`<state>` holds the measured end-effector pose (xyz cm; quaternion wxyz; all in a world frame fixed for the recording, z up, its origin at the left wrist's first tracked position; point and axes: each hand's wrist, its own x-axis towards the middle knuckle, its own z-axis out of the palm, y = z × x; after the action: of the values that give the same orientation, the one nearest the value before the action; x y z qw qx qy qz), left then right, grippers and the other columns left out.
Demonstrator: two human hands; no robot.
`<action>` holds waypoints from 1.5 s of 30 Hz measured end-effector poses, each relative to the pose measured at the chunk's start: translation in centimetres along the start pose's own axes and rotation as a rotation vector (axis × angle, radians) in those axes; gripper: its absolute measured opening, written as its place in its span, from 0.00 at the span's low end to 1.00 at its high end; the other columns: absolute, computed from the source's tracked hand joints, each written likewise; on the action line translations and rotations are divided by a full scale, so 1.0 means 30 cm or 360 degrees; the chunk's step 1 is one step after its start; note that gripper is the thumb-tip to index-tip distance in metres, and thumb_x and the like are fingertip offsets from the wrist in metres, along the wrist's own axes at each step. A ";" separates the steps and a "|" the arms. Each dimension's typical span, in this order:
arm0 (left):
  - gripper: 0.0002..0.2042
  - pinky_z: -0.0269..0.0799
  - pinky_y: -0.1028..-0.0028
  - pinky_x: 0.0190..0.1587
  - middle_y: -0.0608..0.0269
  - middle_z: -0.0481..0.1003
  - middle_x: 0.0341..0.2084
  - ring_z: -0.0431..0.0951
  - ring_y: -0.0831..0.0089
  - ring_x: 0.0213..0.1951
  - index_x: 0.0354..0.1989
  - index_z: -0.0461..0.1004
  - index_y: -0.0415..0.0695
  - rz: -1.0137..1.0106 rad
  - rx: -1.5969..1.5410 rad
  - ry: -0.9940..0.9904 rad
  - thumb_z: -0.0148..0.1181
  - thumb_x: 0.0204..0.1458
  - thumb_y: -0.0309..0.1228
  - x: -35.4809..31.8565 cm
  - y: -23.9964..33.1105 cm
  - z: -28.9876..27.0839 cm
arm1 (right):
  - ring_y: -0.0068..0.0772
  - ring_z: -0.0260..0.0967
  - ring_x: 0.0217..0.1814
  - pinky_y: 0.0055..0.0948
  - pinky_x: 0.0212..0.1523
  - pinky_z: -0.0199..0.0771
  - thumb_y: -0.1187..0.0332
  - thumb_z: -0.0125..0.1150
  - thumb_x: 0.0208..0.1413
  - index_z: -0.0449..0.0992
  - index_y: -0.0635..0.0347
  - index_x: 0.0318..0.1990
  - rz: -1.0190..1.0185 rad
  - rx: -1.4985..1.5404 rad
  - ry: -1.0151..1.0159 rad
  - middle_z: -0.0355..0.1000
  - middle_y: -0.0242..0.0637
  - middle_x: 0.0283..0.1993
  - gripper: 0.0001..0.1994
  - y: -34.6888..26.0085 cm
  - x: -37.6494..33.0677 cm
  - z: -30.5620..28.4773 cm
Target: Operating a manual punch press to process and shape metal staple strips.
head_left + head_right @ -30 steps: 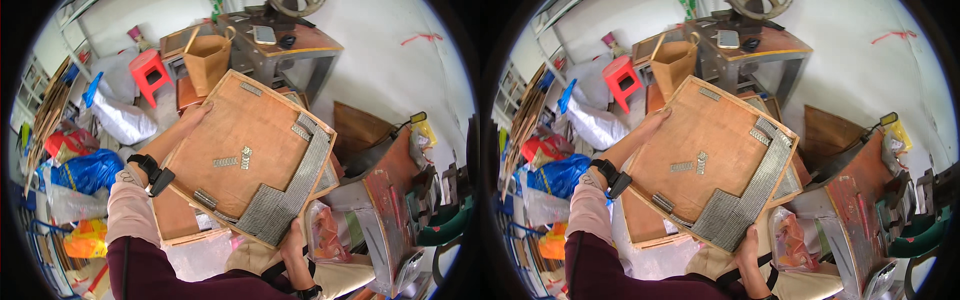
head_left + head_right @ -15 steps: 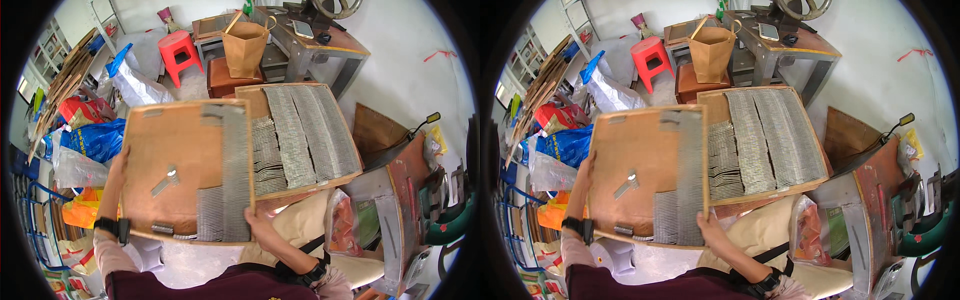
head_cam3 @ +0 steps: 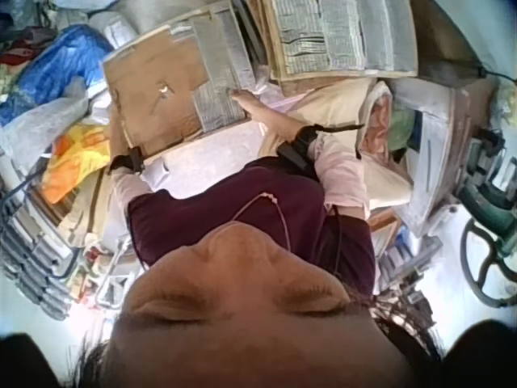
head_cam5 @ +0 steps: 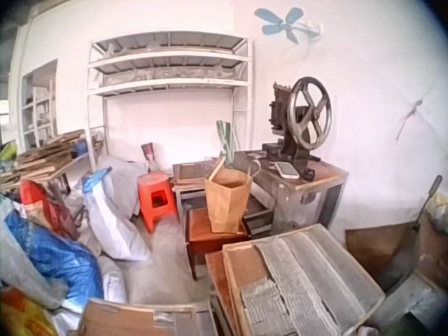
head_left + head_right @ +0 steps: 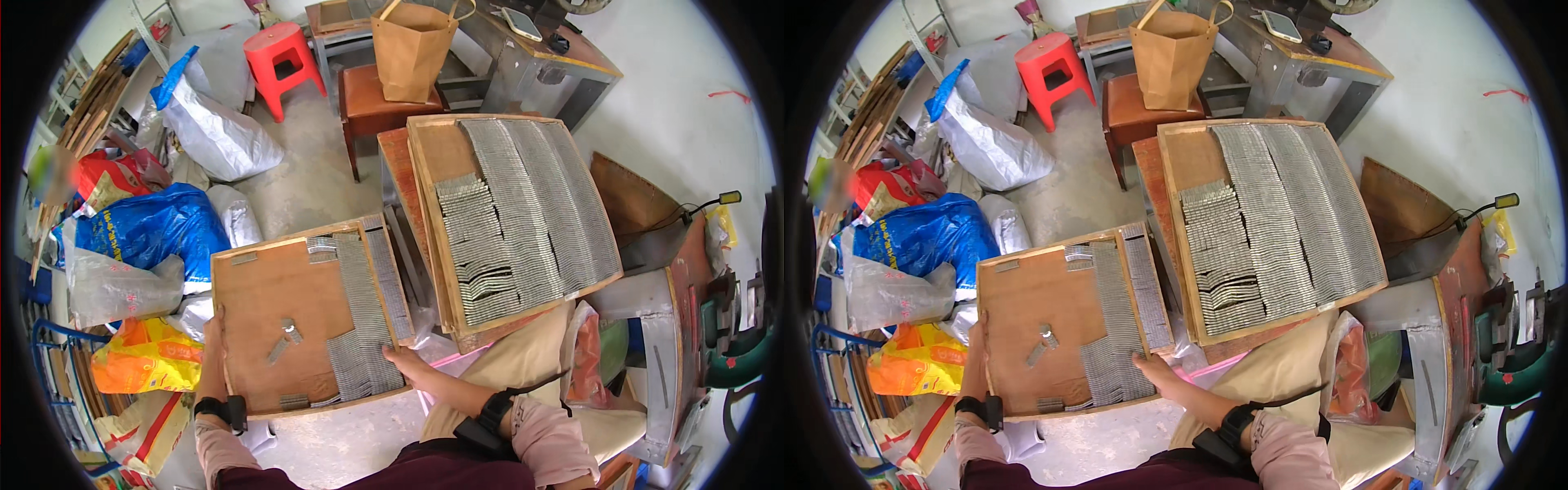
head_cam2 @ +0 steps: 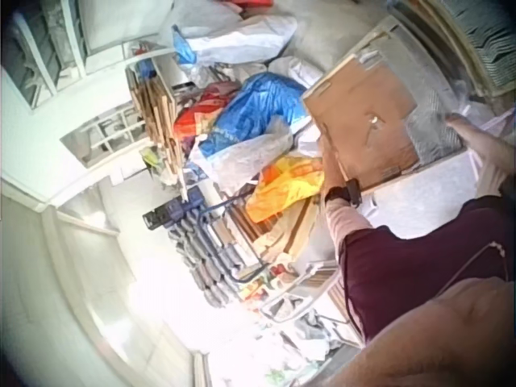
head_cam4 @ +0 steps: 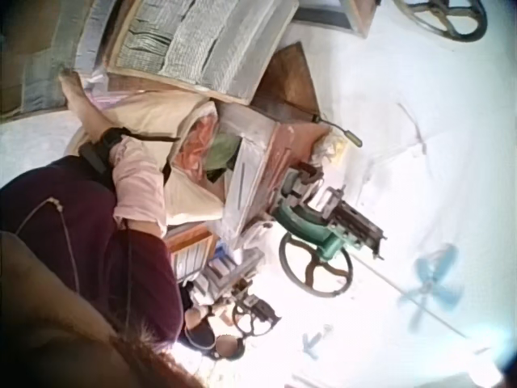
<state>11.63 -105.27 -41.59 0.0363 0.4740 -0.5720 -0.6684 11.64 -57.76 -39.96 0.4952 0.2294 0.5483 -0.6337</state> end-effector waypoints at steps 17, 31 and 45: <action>0.32 0.65 0.64 0.29 0.61 0.72 0.19 0.70 0.68 0.24 0.35 0.77 0.30 0.0348 0.1064 0.0238 0.54 0.49 0.57 0.471 -0.309 0.375 | 0.33 0.68 0.51 0.31 0.54 0.64 0.53 0.52 0.59 0.64 0.68 0.55 -0.0039 0.0325 0.0384 0.70 0.42 0.51 0.26 0.148 0.416 -0.230; 0.18 0.74 0.54 0.39 0.46 0.77 0.36 0.78 0.47 0.38 0.37 0.75 0.44 0.0839 0.2625 0.0279 0.52 0.52 0.48 0.639 -0.244 0.424 | 0.38 0.68 0.32 0.38 0.35 0.69 0.49 0.56 0.54 0.69 0.70 0.47 -0.0600 -0.1339 -0.0124 0.73 0.48 0.33 0.28 -0.019 0.188 -0.030; 0.12 0.72 0.71 0.43 0.51 0.77 0.37 0.77 0.65 0.40 0.43 0.72 0.33 0.2127 0.1187 -0.0950 0.54 0.56 0.30 -0.473 0.517 1.417 | 0.46 0.71 0.50 0.36 0.49 0.70 0.56 0.53 0.55 0.69 0.68 0.52 -0.0992 -0.1309 0.0218 0.72 0.52 0.48 0.24 -0.210 -0.763 -0.623</action>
<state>-16.96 -71.15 -25.20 0.1132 -0.1836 -0.9038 -0.3697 10.63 -32.50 -23.42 0.2951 -0.1173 0.8255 -0.4666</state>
